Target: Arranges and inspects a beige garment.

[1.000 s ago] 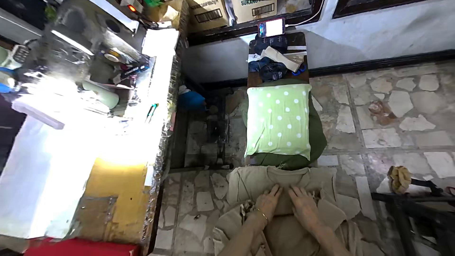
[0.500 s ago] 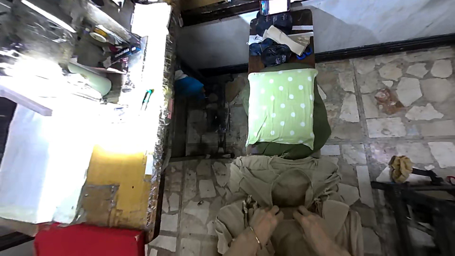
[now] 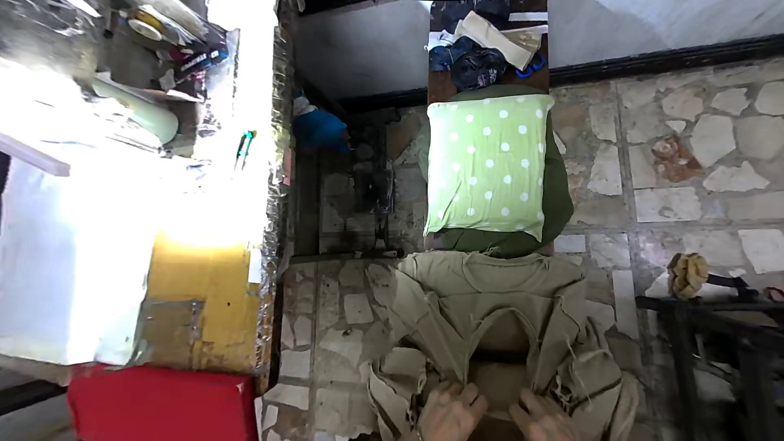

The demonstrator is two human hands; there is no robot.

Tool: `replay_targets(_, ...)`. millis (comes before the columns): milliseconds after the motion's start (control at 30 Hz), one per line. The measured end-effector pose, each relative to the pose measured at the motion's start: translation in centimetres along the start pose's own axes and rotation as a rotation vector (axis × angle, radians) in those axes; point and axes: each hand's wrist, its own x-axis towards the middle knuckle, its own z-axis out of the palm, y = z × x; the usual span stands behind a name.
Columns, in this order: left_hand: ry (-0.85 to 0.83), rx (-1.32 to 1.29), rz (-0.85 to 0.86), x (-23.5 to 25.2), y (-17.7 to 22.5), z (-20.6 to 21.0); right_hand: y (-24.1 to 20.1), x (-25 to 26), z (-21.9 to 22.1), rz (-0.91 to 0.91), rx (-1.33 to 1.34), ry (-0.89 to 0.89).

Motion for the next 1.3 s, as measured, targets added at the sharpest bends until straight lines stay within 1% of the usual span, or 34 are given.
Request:
replay_targets(133, 0.024, 0.023, -0.005, -0.9, 0.6, 0.1, -0.4, -0.9, 0.5, -0.007, -0.015, 0.020)
replay_targets(367, 0.015, 0.002, -0.019, -2.4, 2.1, 0.1, -1.1, -2.7, 1.0, -0.026, -0.033, 0.019)
replay_targets(500, -0.020, -0.038, -0.031, -3.6, 3.2, 0.8, -1.3, -3.6, 1.5, -0.015, -0.005, -0.094)
replay_targets(600, -0.069, -0.053, -0.029, -4.5, 4.0, 0.8, -1.6, -4.1, 1.2, 0.004, 0.056, -0.253)
replay_targets(733, -0.161, -0.094, -0.038, -6.0, 5.1, 0.5, -2.3, -4.9, 0.9, 0.036, 0.125, -0.400)
replay_targets(867, -0.192, -0.116, -0.037, -6.9, 5.7, 0.8, -2.6, -5.8, 1.3, 0.057, 0.129, -0.436)
replay_targets(967, -0.292, -0.184, -0.081, -7.0, 6.1, 0.6, -2.7, -5.8, 1.3, 0.088, 0.139, -0.542)
replay_targets(1000, -0.363, -0.231, -0.126, -6.8, 6.2, 0.2, -2.7, -5.7, 1.2, 0.102, 0.154, -0.591)
replay_targets(1067, -0.570, -0.350, -0.257, -5.6, 6.2, -1.5, -2.5, -5.6, 1.4, 0.122, 0.165, -0.648)
replay_targets(1100, -0.554, -0.366, -0.272, -5.0, 6.2, -1.7, -2.5, -5.6, 1.5, 0.122, 0.169, -0.650)
replay_targets(1167, -0.365, -0.401, -0.223, -3.6, 6.6, -1.4, -2.5, -5.6, 1.8, 0.111, 0.169, -0.628)
replay_targets(1200, -0.303, -0.465, -0.197, -2.5, 6.9, -1.0, -2.5, -5.6, 1.8, 0.097, 0.164, -0.611)
replay_targets(1267, -0.286, -0.586, -0.186, 0.1, 7.2, 0.7, -2.9, -5.5, 1.7, 0.080, 0.154, -0.608)
replay_targets(1300, -0.359, -0.550, -0.238, 1.3, 6.9, 1.5, -2.9, -5.4, 1.7, 0.084, 0.149, -0.655)
